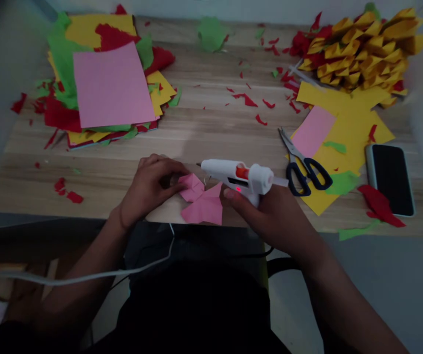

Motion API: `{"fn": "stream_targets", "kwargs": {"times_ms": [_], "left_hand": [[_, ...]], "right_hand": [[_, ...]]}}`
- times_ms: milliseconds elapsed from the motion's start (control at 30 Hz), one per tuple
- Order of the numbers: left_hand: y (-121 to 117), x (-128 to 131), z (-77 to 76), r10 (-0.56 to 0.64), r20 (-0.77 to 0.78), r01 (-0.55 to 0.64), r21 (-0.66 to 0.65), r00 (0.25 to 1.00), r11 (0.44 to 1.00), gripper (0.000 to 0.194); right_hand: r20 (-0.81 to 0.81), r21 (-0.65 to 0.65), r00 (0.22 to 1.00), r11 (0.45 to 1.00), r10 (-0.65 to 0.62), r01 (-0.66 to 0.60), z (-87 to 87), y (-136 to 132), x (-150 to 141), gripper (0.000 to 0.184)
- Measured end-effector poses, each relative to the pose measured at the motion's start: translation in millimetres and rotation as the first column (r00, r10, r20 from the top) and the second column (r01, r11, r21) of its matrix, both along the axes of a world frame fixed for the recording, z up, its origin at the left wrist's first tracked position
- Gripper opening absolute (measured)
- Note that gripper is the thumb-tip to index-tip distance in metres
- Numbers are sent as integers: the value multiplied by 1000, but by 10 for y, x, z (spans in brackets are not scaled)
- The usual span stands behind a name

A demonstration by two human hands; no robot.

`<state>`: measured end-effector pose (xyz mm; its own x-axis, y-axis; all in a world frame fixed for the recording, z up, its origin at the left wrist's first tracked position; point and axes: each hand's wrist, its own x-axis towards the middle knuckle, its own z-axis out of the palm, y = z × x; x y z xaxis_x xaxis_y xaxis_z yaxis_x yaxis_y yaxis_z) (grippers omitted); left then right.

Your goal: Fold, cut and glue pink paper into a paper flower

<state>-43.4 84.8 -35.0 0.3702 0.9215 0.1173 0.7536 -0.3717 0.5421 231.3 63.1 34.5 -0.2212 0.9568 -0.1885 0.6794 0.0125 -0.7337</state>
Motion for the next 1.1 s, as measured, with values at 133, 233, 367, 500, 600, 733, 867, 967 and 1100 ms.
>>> {"fn": "stream_targets", "kwargs": {"times_ms": [133,233,367,500,600,733,867,967,1100], "left_hand": [[-20,1,-20,15,33,-15,5,999,1000,22],[-30,1,-54,13,64,-14,4,998,1000,22],[-26,-3,-78,11,87,-9,-14,996,1000,29],[-41,-16,-61,20,103,-19,-18,994,1000,25],[-99,-25,-52,60,93,-63,28,994,998,13],[-215,-41,-60,133,-9,-132,111,991,985,16],[-283,-73,-62,146,-21,-143,110,989,984,20],[-275,-99,-58,137,-3,-137,83,991,987,23],[-231,-107,-42,158,16,-158,11,987,987,27]], "right_hand": [[24,-13,993,994,112,-112,-27,107,-138,34],[34,-11,984,985,172,-172,-96,123,-213,31],[52,-35,982,983,179,-178,-151,149,-243,27],[56,-72,980,980,191,-186,-157,160,-236,30],[88,-54,980,983,180,-176,-171,121,-225,31],[94,-42,977,981,194,-191,-207,49,-225,28],[97,-15,977,982,190,-189,-226,11,-230,31],[84,5,975,978,205,-206,-221,2,-228,33],[18,-2,970,970,242,-242,-211,54,-270,29]]}}
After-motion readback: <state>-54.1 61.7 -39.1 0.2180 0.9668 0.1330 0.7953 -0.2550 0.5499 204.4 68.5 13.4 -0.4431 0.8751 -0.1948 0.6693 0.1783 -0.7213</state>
